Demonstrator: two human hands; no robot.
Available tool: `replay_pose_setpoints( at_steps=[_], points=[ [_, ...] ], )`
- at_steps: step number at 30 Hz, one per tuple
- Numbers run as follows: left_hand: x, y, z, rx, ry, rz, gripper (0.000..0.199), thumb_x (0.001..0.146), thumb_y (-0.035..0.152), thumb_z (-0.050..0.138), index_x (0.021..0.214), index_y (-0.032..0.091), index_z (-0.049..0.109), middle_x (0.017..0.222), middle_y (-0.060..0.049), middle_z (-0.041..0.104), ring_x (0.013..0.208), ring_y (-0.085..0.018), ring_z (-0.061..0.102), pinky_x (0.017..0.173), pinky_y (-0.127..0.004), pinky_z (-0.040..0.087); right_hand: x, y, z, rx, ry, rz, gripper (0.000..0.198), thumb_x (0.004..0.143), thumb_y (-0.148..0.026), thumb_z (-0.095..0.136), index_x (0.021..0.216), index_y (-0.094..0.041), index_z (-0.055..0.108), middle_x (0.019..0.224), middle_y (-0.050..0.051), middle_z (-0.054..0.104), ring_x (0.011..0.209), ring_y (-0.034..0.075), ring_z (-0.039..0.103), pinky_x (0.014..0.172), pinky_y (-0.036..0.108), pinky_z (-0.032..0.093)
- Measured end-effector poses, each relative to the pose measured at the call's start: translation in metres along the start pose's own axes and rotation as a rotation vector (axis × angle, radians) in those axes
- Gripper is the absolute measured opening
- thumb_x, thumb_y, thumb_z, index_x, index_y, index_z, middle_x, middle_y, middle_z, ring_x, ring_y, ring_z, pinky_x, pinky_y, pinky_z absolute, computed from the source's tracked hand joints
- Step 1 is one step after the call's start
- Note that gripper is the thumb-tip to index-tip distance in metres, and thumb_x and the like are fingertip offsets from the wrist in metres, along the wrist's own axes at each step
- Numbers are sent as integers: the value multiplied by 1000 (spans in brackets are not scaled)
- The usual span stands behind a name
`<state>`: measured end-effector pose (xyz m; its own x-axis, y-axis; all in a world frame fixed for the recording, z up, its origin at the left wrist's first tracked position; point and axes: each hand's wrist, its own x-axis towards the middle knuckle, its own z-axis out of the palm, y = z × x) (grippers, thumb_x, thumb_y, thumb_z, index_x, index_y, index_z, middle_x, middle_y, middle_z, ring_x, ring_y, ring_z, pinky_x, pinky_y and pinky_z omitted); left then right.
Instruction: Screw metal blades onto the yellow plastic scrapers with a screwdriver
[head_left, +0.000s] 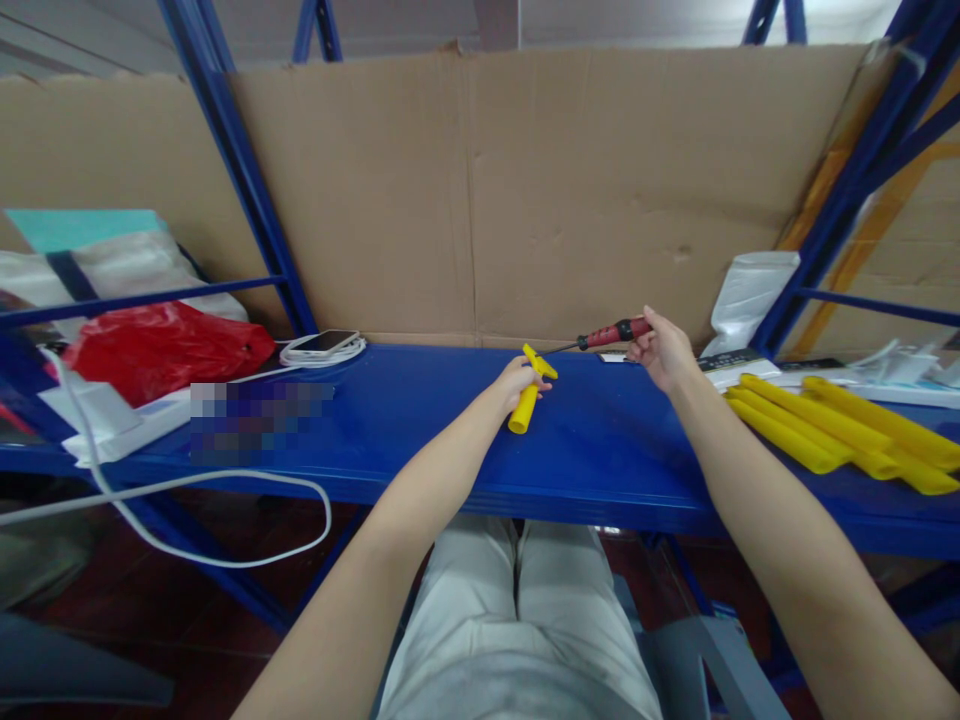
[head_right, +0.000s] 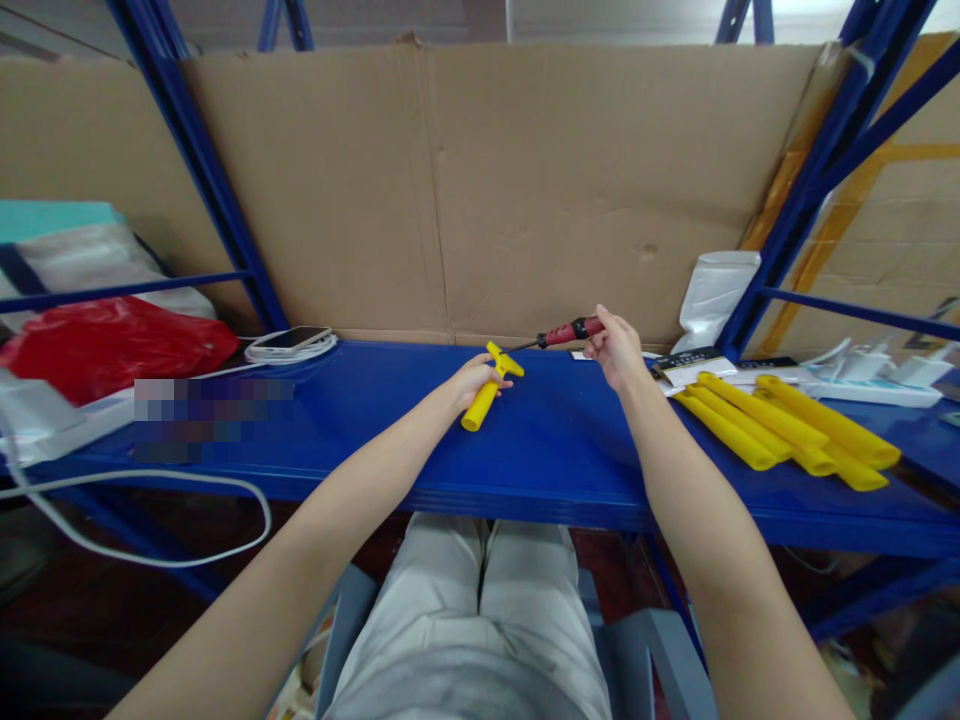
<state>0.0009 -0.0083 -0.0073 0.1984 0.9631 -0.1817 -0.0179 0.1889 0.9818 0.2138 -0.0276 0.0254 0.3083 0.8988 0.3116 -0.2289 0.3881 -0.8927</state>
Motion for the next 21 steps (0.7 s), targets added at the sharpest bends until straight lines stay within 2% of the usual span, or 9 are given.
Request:
replay_pose_setpoints(
  at_steps=[5,8,11,14,18,21],
  points=[
    [1,-1,0,-1,8,1,77,71,-10,46,142,19,36,127,-14,63,68,-12,69,44,-18,41,-6,-5,4,10,-14,5,29,86,-48,65,79,-21,56,43,-9,43,36,7,40,37,17,37],
    [1,-1,0,-3,14,-5,78,70,-10,47,141,20,37,126,-13,64,71,-13,70,45,-18,41,-8,-7,7,23,-28,9,27,89,-41,63,76,-20,52,50,-6,51,39,7,46,39,17,39],
    [2,-1,0,-7,21,-7,77,71,-11,48,141,20,39,123,-12,65,67,-12,69,44,-18,41,-7,-5,6,24,-38,4,30,91,-36,60,70,-20,46,51,-6,53,38,7,45,39,17,40],
    [2,-1,0,-12,24,-10,76,71,-11,48,140,20,40,122,-12,66,63,-12,68,44,-18,41,-3,-1,2,15,-42,-22,34,86,-41,67,69,-21,44,48,-8,49,36,6,42,36,17,37],
    [1,-1,0,-14,16,-5,76,71,-11,48,141,20,39,122,-13,66,61,-11,67,44,-18,41,3,3,-3,23,-23,-49,45,73,-49,78,69,-22,43,50,-9,48,38,6,43,36,17,39],
    [1,-1,1,-11,10,2,76,71,-11,47,140,19,38,124,-13,65,60,-10,67,44,-18,40,4,4,-4,16,-12,-26,46,71,-52,78,69,-23,43,46,-9,44,37,7,43,36,18,39]
  ],
)
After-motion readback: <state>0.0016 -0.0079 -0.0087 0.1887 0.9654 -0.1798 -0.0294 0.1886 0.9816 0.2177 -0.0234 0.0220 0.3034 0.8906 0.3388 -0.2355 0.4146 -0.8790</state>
